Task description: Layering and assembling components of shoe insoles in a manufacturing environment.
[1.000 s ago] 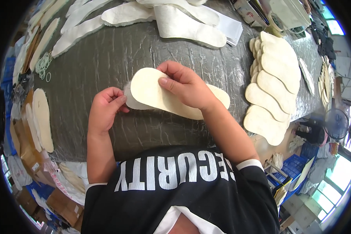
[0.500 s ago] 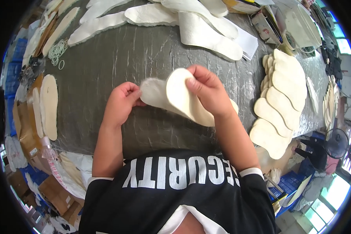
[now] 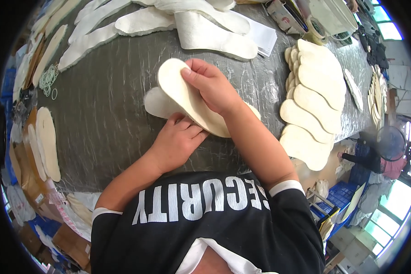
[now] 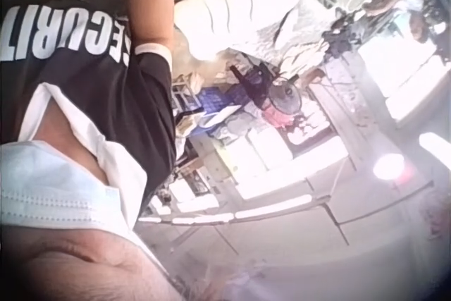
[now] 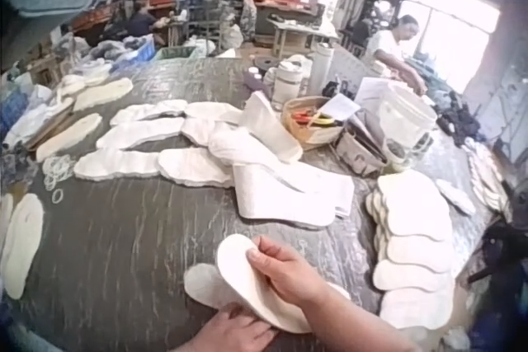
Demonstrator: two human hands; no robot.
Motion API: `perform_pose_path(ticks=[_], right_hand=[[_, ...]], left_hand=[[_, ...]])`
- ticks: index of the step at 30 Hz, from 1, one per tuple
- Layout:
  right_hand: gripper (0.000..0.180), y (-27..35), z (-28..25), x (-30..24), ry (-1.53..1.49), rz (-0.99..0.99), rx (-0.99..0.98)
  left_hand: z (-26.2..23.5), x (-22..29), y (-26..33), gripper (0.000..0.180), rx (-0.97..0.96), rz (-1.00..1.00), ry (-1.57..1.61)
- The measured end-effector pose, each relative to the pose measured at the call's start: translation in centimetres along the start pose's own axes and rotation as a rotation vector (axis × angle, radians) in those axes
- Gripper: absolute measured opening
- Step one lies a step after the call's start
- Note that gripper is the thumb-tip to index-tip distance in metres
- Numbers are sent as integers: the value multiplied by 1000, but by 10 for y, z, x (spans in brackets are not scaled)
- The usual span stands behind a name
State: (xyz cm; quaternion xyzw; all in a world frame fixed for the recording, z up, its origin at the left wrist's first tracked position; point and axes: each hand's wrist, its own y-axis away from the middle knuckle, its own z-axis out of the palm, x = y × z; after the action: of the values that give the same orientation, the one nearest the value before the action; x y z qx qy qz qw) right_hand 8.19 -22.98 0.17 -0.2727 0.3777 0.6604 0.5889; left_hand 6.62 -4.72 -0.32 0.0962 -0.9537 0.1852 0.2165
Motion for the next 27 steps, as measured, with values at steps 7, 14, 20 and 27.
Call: perform_pose_path(ticks=[7, 14, 20, 27], right_hand=[[16, -10, 1, 3, 55, -100, 164], [14, -7, 12, 25, 257, -66, 112], [12, -7, 25, 27, 261, -61, 106], [14, 0, 27, 28, 392, -116, 118]], left_hand=[[-3, 6, 9, 30, -97, -34, -108], [-13, -14, 26, 26, 41, -54, 277], [-37, -38, 38, 19, 563, -518, 110], [-58, -69, 15, 18, 327, -1237, 761]])
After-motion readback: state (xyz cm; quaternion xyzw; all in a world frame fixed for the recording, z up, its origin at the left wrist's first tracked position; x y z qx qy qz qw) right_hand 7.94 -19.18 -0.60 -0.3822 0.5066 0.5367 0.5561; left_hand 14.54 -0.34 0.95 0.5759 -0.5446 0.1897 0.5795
